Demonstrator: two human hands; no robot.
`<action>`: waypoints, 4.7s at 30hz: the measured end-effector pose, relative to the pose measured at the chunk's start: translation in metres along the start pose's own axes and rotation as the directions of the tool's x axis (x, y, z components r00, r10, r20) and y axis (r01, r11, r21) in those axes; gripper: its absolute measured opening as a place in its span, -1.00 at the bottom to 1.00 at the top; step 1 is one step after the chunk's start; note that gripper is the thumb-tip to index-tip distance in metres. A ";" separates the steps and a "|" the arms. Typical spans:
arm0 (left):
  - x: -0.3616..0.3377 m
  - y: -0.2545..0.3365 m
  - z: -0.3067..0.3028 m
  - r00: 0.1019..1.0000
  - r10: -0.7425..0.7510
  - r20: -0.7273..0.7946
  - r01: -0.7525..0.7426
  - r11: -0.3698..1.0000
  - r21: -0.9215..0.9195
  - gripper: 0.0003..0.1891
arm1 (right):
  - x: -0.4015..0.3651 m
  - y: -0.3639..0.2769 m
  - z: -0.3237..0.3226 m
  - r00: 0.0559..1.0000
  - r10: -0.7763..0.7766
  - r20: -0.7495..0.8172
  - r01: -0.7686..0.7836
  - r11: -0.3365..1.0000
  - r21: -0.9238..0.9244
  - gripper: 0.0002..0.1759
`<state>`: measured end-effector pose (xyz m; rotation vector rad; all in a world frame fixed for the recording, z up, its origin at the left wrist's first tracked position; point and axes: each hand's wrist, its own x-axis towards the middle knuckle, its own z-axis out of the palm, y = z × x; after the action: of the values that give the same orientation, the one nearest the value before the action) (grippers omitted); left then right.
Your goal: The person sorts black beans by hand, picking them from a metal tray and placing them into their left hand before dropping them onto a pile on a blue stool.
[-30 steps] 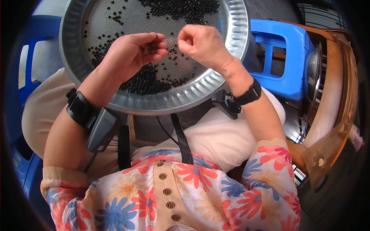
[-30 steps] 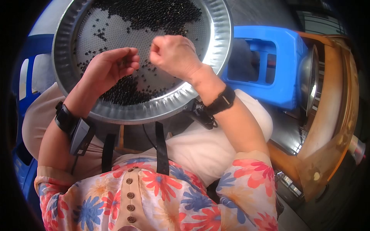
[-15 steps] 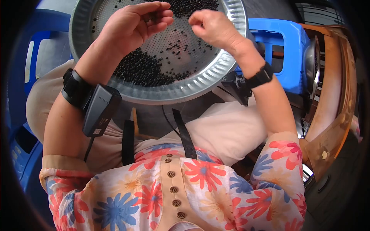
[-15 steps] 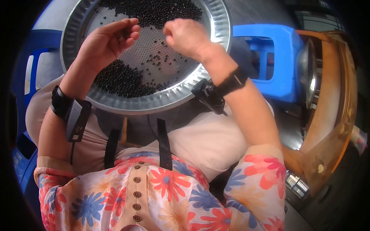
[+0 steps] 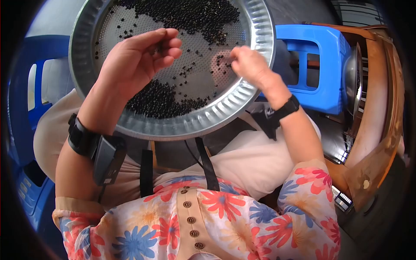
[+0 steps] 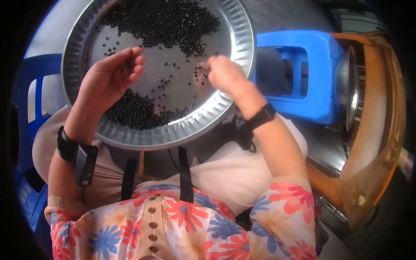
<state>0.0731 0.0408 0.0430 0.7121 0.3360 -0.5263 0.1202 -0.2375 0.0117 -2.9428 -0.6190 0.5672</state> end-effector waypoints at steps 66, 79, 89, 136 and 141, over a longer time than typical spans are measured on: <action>0.018 -0.029 -0.002 0.966 -0.169 -0.197 0.171 0.985 -0.004 -0.75 | 0.038 -0.030 -0.007 0.967 -0.157 -0.199 0.189 0.969 0.157 -0.74; 0.016 -0.025 0.002 0.971 -0.172 -0.164 0.173 0.985 -0.011 -0.75 | 0.044 -0.012 -0.011 0.972 -0.074 -0.221 0.117 0.975 0.188 -0.84; 0.015 -0.027 0.002 0.971 -0.176 -0.162 0.176 0.984 -0.017 -0.75 | 0.046 -0.012 0.005 0.976 -0.135 -0.173 0.156 0.981 0.112 -0.86; 0.013 -0.054 -0.008 0.947 -0.282 -0.154 0.274 0.959 -0.072 -0.73 | 0.009 -0.079 -0.017 0.939 -0.293 -0.181 0.345 0.793 0.502 -0.81; 0.011 -0.048 -0.005 0.944 -0.270 -0.190 0.266 0.963 -0.048 -0.74 | 0.028 -0.035 -0.016 0.991 -0.009 -0.137 0.066 0.907 0.415 -0.86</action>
<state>0.0547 0.0101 0.0096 0.7024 0.6281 -0.7115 0.1368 -0.1939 0.0223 -2.5317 -0.4686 0.4313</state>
